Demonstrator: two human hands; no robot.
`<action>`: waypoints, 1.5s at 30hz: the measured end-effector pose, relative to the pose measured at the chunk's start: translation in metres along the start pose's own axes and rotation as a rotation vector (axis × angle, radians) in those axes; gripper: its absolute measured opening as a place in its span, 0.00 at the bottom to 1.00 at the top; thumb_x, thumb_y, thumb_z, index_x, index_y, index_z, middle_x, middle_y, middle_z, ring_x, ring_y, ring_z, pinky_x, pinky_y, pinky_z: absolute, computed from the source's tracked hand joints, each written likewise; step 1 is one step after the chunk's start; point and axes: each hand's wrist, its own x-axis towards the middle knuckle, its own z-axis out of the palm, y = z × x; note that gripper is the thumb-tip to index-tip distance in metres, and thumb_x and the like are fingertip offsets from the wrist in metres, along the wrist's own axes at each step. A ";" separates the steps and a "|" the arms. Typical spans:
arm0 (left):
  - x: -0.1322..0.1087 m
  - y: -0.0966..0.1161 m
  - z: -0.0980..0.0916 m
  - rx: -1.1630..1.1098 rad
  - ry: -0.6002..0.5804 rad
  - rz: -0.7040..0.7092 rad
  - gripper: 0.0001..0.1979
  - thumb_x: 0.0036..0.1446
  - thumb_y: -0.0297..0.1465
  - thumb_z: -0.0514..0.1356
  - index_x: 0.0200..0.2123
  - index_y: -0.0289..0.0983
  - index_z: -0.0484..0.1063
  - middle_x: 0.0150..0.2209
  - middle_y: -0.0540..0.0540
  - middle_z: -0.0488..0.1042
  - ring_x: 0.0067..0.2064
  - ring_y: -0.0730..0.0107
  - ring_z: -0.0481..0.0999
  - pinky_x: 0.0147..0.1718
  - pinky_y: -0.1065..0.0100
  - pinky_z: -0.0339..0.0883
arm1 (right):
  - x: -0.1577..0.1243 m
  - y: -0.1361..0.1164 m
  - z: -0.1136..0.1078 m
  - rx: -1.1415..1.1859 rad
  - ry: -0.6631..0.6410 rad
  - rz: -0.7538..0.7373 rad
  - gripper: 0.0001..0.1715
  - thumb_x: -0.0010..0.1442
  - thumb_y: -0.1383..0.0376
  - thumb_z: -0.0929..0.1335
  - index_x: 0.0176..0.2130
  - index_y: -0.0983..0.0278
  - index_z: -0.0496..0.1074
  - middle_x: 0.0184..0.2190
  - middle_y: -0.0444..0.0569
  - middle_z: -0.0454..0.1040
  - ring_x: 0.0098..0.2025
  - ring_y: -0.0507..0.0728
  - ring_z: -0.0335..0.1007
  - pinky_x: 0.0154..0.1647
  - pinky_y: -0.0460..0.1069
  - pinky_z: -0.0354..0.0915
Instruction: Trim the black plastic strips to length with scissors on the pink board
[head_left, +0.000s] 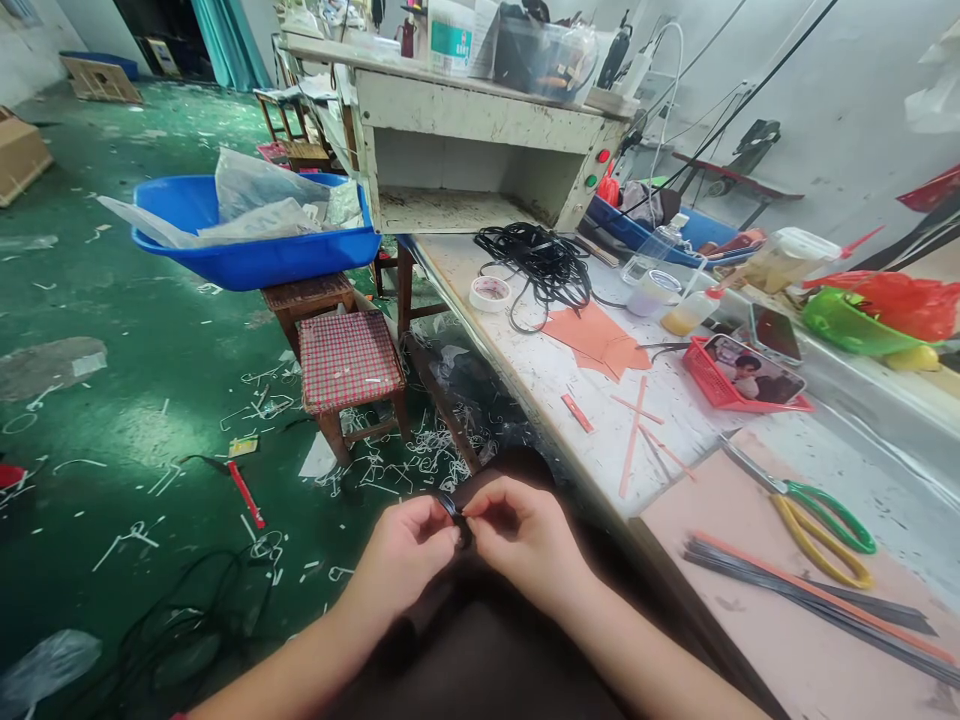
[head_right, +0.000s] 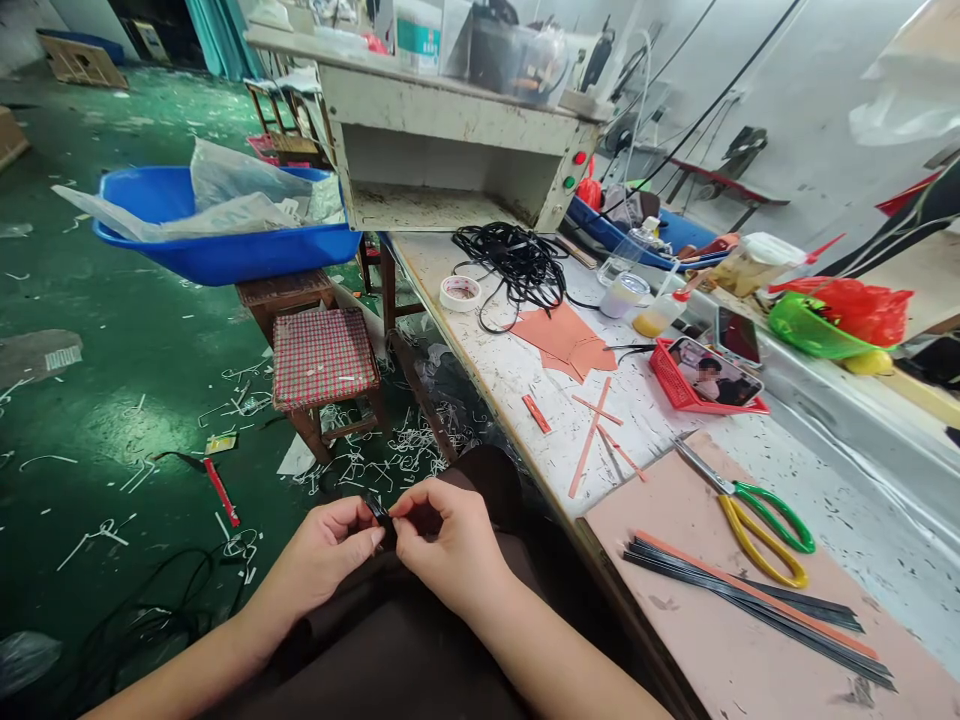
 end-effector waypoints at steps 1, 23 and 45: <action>0.000 0.000 0.000 -0.012 -0.008 0.007 0.06 0.36 0.33 0.56 0.17 0.36 0.65 0.17 0.54 0.64 0.22 0.76 0.60 0.23 0.73 0.56 | 0.000 0.001 0.001 0.010 0.000 0.021 0.05 0.45 0.69 0.63 0.24 0.64 0.69 0.20 0.46 0.74 0.21 0.52 0.71 0.22 0.44 0.69; 0.004 -0.007 0.003 0.253 -0.026 0.125 0.07 0.47 0.35 0.54 0.27 0.37 0.66 0.24 0.52 0.68 0.27 0.70 0.66 0.29 0.70 0.62 | -0.003 0.002 0.001 -0.176 0.023 0.001 0.06 0.48 0.70 0.62 0.26 0.63 0.68 0.22 0.45 0.73 0.23 0.52 0.70 0.25 0.44 0.66; -0.002 -0.010 0.002 0.357 0.110 0.375 0.09 0.49 0.31 0.54 0.25 0.36 0.73 0.23 0.51 0.72 0.25 0.74 0.69 0.26 0.75 0.65 | -0.004 0.009 0.001 -0.290 0.127 -0.371 0.10 0.52 0.73 0.63 0.28 0.66 0.74 0.23 0.48 0.75 0.24 0.51 0.72 0.25 0.43 0.68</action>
